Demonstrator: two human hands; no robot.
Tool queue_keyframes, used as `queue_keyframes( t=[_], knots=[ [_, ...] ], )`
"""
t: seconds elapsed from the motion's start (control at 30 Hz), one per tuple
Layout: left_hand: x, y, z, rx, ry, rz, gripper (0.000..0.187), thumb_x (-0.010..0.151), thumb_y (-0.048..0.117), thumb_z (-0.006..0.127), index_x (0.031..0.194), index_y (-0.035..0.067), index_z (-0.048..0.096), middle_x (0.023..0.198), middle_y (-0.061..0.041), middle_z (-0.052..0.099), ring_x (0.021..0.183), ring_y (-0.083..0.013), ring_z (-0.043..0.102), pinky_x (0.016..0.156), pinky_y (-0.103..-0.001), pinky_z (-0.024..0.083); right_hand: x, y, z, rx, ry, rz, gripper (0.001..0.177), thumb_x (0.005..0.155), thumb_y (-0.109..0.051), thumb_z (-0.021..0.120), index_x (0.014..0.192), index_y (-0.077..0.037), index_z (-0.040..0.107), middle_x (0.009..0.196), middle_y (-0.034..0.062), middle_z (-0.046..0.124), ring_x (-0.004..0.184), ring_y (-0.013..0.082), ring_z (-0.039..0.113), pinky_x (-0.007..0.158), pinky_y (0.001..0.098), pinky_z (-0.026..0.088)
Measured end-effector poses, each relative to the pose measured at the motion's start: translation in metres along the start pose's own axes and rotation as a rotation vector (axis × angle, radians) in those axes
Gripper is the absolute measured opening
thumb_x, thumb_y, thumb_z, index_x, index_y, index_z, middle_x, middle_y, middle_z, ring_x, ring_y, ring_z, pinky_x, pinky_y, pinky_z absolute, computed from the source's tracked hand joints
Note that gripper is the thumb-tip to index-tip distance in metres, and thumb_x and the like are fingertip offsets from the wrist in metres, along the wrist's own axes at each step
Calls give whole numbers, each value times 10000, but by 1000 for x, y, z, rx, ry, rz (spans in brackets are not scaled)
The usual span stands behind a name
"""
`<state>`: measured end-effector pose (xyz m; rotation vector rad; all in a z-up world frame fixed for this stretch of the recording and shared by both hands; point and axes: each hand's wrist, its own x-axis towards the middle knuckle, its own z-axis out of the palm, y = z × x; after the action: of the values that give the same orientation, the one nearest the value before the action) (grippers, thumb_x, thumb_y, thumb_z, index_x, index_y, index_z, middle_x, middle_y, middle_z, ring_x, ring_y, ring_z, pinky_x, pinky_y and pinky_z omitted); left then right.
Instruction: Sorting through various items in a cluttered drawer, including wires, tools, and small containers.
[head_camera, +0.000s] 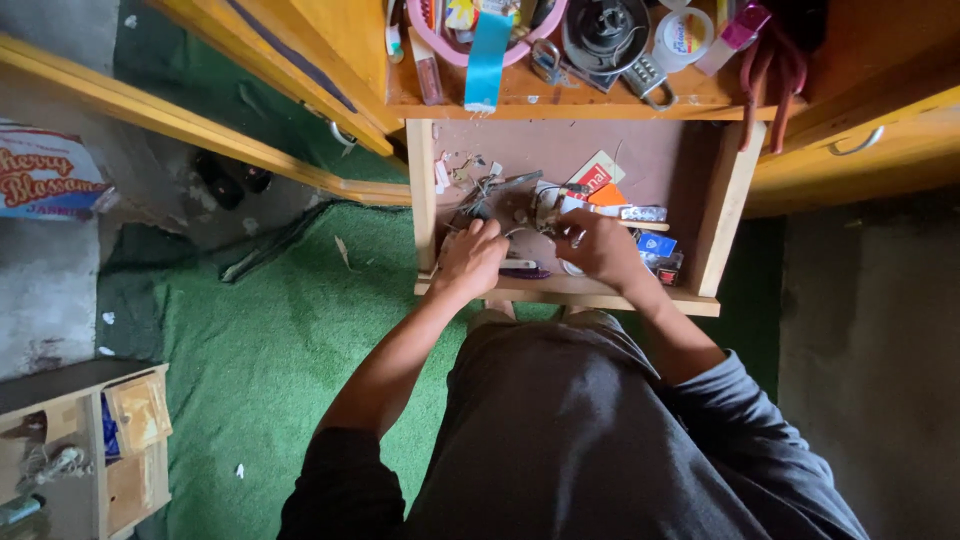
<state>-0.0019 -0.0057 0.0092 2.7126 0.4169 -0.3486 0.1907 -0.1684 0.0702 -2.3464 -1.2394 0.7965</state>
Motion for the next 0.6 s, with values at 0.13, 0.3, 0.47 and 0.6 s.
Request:
queue_keyframes(
  t=[0.13, 0.3, 0.47, 0.6],
  knots=[
    [-2, -3, 13, -10, 16, 63, 132, 800, 9, 676, 911, 75, 645, 961, -111, 581, 972, -327, 558, 790, -468, 489, -10, -7, -43, 391, -36, 48, 378, 821, -250, 719, 1177, -123, 726, 1021, 102, 774, 1001, 325, 740, 868, 479, 571],
    [-8, 9, -23, -248, 20, -76, 165, 830, 78, 701, 988, 114, 671, 953, -116, 674, 965, -368, 656, 812, -501, 545, -10, 8, -60, 445, 30, 120, 415, 814, -194, 700, 1205, -53, 694, 1076, 156, 762, 1031, 301, 742, 911, 482, 556],
    [1, 4, -39, -367, 38, -166, 137, 878, 121, 691, 1014, 138, 692, 1004, -120, 696, 997, -383, 692, 842, -488, 566, 10, 14, -41, -1, 260, -104, 352, 783, -224, 774, 1121, -132, 735, 964, 93, 744, 953, 358, 725, 818, 502, 581],
    [13, 6, -8, -216, -21, -141, 170, 859, 137, 692, 1020, 173, 731, 1019, -77, 702, 1002, -332, 701, 829, -474, 581, 31, 29, -10, -217, 239, -220, 275, 804, -274, 764, 1067, -192, 776, 1027, 43, 724, 981, 309, 723, 830, 451, 582]
  ],
)
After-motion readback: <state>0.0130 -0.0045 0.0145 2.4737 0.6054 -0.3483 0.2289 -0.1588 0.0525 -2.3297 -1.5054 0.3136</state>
